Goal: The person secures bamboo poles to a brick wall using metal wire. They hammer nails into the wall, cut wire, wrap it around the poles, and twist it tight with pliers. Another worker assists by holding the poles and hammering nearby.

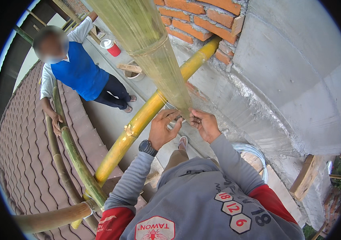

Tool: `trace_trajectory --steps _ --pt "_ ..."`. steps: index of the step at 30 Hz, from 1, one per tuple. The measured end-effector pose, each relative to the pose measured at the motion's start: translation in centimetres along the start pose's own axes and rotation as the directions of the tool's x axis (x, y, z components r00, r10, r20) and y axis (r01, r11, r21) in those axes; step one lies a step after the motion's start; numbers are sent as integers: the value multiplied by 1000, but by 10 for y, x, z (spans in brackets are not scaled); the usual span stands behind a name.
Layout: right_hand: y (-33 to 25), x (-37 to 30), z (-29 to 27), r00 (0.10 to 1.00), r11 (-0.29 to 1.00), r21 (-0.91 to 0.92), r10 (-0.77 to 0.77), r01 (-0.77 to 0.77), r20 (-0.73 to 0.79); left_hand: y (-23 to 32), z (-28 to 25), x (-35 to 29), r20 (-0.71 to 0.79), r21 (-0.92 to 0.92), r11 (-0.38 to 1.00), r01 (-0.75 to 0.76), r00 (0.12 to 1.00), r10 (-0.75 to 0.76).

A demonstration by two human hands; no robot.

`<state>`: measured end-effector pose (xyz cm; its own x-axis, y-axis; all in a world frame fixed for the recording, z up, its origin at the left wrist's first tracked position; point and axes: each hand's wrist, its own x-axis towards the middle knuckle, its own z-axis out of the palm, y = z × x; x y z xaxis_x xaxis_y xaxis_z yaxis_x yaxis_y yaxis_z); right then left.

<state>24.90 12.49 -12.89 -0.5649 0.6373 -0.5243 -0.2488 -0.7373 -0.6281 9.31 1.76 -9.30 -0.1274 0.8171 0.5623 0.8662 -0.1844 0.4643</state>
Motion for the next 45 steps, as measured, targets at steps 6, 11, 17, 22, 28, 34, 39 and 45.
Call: trace_trajectory --steps 6,11,17,22,28,34,39,45 --pt "-22 14 -37 993 949 -293 -109 120 52 13 29 -8 -82 -853 321 412 502 -861" --pt "-34 26 -31 977 899 -386 -213 205 24 5 34 -10 370 -852 -124 509 417 -830" --pt "8 13 -7 989 990 -64 -129 124 -69 -7 44 -14 488 -790 -157 592 454 -746" --pt "34 8 12 937 927 -227 -330 299 -114 -21 53 -9 548 -756 -129 642 512 -662" --pt "56 8 28 819 811 -320 -554 490 -149 -32 51 -12 633 -618 -42 785 465 -619" --pt "63 8 19 666 534 -604 -746 592 -8 -38 59 -15 717 -624 -144 768 490 -496" --pt "53 3 18 571 215 -783 -794 583 207 -40 61 -16 706 -662 -175 729 528 -472" --pt "38 -1 22 649 239 -797 -724 555 235 -42 50 -11 687 -622 -44 782 518 -510"
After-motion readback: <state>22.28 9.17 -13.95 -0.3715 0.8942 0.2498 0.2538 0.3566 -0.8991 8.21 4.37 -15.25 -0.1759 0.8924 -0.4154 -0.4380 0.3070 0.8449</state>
